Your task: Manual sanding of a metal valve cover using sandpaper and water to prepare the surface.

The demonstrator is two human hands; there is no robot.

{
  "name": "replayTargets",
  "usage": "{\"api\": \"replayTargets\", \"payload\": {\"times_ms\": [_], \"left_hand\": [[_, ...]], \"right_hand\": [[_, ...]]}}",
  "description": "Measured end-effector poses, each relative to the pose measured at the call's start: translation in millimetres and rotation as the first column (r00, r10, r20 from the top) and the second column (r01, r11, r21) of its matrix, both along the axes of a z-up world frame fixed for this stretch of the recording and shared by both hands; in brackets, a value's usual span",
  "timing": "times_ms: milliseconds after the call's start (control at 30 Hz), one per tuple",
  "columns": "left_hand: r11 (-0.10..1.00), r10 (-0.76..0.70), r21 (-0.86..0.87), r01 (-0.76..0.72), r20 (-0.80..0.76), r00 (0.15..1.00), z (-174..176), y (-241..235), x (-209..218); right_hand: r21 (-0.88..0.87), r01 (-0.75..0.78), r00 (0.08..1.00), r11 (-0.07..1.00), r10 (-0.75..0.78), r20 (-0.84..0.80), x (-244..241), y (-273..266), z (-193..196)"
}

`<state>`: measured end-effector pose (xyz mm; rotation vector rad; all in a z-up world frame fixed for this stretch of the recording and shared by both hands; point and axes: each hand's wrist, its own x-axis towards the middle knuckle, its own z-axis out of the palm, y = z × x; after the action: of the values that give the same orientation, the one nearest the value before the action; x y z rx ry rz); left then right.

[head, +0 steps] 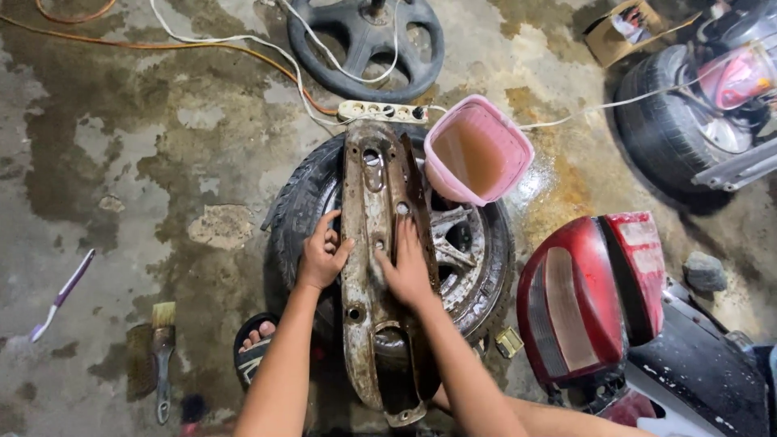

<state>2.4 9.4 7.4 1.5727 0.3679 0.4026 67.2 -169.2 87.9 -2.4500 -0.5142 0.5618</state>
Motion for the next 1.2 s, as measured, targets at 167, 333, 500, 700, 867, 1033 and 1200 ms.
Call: {"api": "replayTargets", "payload": {"times_ms": [167, 333, 500, 700, 867, 1033, 1200], "left_hand": [[0.997, 0.028, 0.078, -0.026, -0.024, 0.999, 20, -3, -2], [0.999, 0.024, 0.028, -0.024, -0.009, 1.0, 11, -7, -5], [0.997, 0.006, 0.071, -0.005, -0.015, 1.0, 9, -4, -3], [0.993, -0.04, 0.11, 0.04, 0.001, 0.999, 15, -1, -1], [0.994, -0.036, 0.106, 0.035, 0.012, 0.999, 12, 0, 1], [0.991, -0.034, 0.133, 0.03, 0.026, 0.999, 2, -1, 3], [0.992, -0.011, 0.128, 0.013, -0.017, 1.0, 1, -2, -2]], "right_hand": [[-0.116, -0.102, 0.983, 0.988, 0.118, 0.142, -68, -67, -26], [-0.183, -0.165, 0.985, 0.969, 0.17, 0.008, -59, -67, -14], [-0.077, -0.116, 0.989, 0.99, 0.122, 0.083, 10, -21, -41], [-0.152, -0.133, 0.936, 0.979, 0.174, 0.305, 90, 28, -78], [-0.201, -0.155, 0.917, 0.967, 0.217, 0.335, 84, 27, -72], [-0.16, -0.185, 0.889, 0.97, 0.234, 0.392, 18, -10, -44], [-0.218, -0.246, 0.929, 0.944, 0.294, 0.225, -56, -61, -28]]}}
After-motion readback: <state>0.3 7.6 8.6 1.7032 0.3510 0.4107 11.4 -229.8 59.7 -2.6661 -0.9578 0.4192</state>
